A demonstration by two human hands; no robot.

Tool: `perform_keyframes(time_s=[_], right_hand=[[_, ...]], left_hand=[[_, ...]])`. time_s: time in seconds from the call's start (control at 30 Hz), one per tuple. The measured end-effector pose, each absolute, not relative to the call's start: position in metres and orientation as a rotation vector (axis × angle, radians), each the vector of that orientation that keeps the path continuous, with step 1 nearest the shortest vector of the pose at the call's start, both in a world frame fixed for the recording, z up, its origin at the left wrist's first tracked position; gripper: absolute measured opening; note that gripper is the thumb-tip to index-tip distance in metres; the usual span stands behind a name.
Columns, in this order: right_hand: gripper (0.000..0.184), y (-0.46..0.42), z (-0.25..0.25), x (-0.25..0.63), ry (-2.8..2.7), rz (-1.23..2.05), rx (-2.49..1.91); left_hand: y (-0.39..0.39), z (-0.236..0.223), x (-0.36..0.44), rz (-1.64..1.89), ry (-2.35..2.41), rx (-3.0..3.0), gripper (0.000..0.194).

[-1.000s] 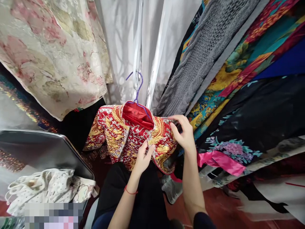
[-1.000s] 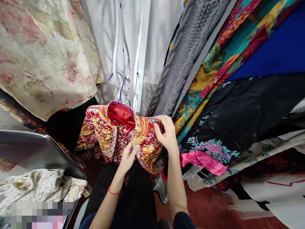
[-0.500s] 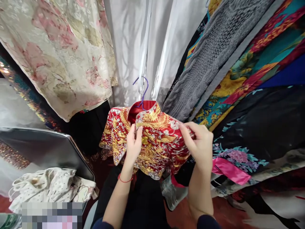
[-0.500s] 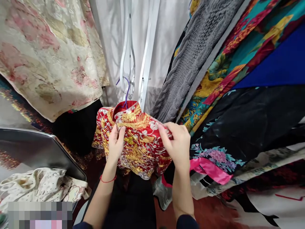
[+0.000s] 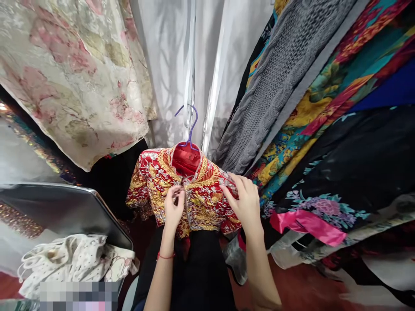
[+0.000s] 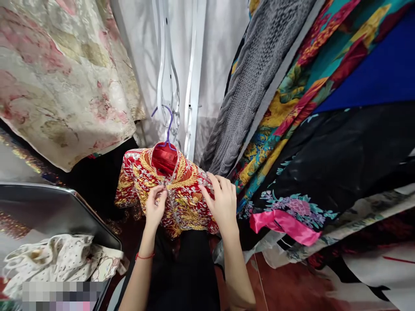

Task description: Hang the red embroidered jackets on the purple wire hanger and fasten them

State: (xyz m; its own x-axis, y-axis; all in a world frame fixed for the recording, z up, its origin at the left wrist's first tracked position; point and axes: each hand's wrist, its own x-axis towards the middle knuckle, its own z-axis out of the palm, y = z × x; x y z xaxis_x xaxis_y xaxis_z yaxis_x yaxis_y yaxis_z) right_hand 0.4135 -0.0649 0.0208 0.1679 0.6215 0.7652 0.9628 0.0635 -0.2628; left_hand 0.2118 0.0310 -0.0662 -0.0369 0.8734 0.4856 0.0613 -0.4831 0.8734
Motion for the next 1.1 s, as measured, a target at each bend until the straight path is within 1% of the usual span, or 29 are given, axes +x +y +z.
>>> perform_keyframes(time_s=[0.1, 0.17, 0.2, 0.23, 0.27, 0.3, 0.37, 0.4, 0.47, 0.57, 0.63, 0.67, 0.73, 0.8, 0.87, 0.97, 1.1], right_hand=[[0.033, -0.044, 0.014, 0.427, -1.508, -0.593, -1.598], [0.034, -0.031, 0.012, 0.439, -1.465, -0.596, -1.597], [0.036, -0.025, 0.011, 0.445, -1.447, -0.597, -1.607], [0.037, -0.021, 0.011, 0.449, -1.436, -0.595, -1.621], [0.038, -0.018, 0.011, 0.452, -1.442, -0.59, -1.631], [0.039, -0.015, 0.01, 0.454, -1.462, -0.583, -1.629], [0.039, -0.011, 0.01, 0.452, -1.505, -0.572, -1.605], [0.038, -0.01, 0.01, 0.45, -1.511, -0.575, -1.594], [0.037, -0.005, 0.013, 0.445, -1.475, -0.598, -1.584], [0.039, 0.003, 0.027, 0.442, -1.377, -0.636, -1.551], [0.039, 0.007, 0.037, 0.443, -1.33, -0.656, -1.524], [0.039, 0.008, 0.04, 0.444, -1.325, -0.663, -1.526], [0.041, 0.009, 0.039, 0.445, -1.37, -0.644, -1.561], [0.043, 0.009, 0.03, 0.445, -1.437, -0.595, -1.604], [0.043, 0.007, 0.018, 0.445, -1.467, -0.568, -1.636], [0.04, 0.007, 0.007, 0.447, -1.456, -0.596, -1.665], [0.039, 0.014, 0.004, 0.45, -1.432, -0.576, -1.713]], left_hand=[[0.052, -0.032, 0.19, 1.981, 1.137, 1.562, 0.016], [0.075, -0.005, 0.166, 2.133, 1.301, 1.695, 0.022], [0.088, 0.008, 0.152, 2.124, 1.369, 1.843, 0.031], [0.1, 0.018, 0.139, 2.036, 1.411, 2.013, 0.039], [0.111, 0.026, 0.126, 1.879, 1.402, 2.184, 0.041], [0.12, 0.03, 0.115, 1.679, 1.326, 2.317, 0.038], [0.132, 0.031, 0.1, 1.455, 1.19, 2.407, 0.032], [0.135, 0.03, 0.096, 1.441, 1.153, 2.398, 0.029], [0.134, 0.028, 0.095, 1.562, 1.154, 2.34, 0.026], [0.129, 0.038, 0.102, 1.794, 1.198, 2.246, 0.027], [0.13, 0.05, 0.107, 1.885, 1.225, 2.186, 0.027], [0.132, 0.055, 0.109, 1.879, 1.232, 2.168, 0.027], [0.14, 0.058, 0.11, 1.734, 1.24, 2.174, 0.029], [0.147, 0.051, 0.109, 1.511, 1.266, 2.19, 0.035], [0.147, 0.04, 0.107, 1.372, 1.334, 2.182, 0.043], [0.131, 0.025, 0.102, 1.38, 1.476, 2.17, 0.045], [0.105, 0.019, 0.101, 1.463, 1.581, 2.153, 0.044]])
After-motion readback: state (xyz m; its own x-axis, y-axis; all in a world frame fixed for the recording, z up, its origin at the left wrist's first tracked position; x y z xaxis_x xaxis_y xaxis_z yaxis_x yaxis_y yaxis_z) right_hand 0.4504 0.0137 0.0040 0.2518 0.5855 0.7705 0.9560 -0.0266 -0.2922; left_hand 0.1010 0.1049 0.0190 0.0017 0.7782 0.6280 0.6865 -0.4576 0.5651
